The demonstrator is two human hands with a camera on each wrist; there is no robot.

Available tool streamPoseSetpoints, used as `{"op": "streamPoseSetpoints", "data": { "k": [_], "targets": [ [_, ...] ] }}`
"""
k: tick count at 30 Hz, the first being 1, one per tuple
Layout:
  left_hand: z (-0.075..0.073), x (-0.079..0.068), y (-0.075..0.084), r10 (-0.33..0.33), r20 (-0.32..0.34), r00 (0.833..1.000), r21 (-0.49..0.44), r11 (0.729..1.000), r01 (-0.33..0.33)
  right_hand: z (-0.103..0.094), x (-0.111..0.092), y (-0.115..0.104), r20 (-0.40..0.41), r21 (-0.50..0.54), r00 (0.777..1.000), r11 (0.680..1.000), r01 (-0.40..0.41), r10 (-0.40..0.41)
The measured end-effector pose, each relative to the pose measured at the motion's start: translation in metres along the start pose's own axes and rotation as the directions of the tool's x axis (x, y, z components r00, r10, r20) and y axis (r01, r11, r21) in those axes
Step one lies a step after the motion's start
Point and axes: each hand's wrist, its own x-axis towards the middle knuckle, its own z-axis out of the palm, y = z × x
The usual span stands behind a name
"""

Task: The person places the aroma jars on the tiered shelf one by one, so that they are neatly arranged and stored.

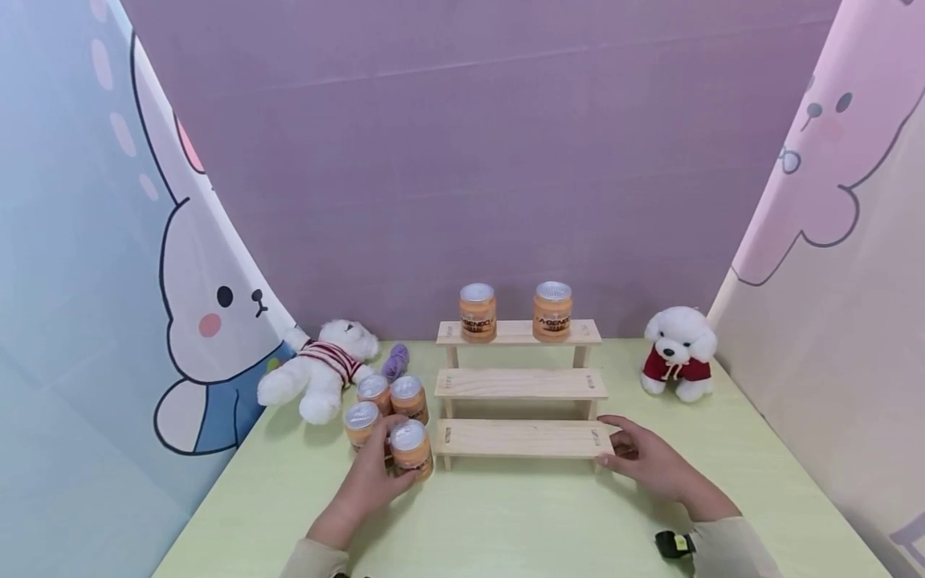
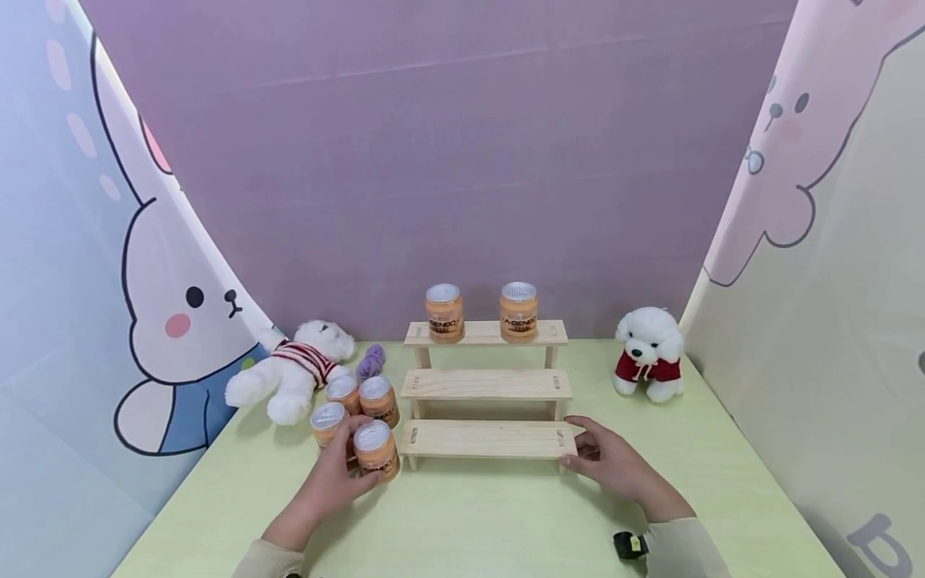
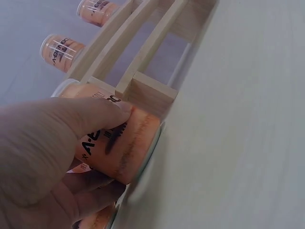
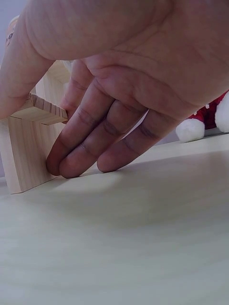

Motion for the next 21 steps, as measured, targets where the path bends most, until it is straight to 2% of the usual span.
{"op": "streamPoseSetpoints", "data": {
  "k": [14,21],
  "targets": [
    [0.0021,-0.0009,-0.0033,-0.074,0.014,0.997,-0.052,0.996,0.075,-0.0001,0.0003,0.0012,-0.001,-0.034,1.000,0.999,-0.001,0.001],
    [0.0043,-0.0007,-0.0016,-0.083,0.001,0.997,-0.024,0.996,0.083,0.0002,0.0007,0.0031,-0.004,-0.029,1.000,1.000,0.005,-0.005]
  ]
}}
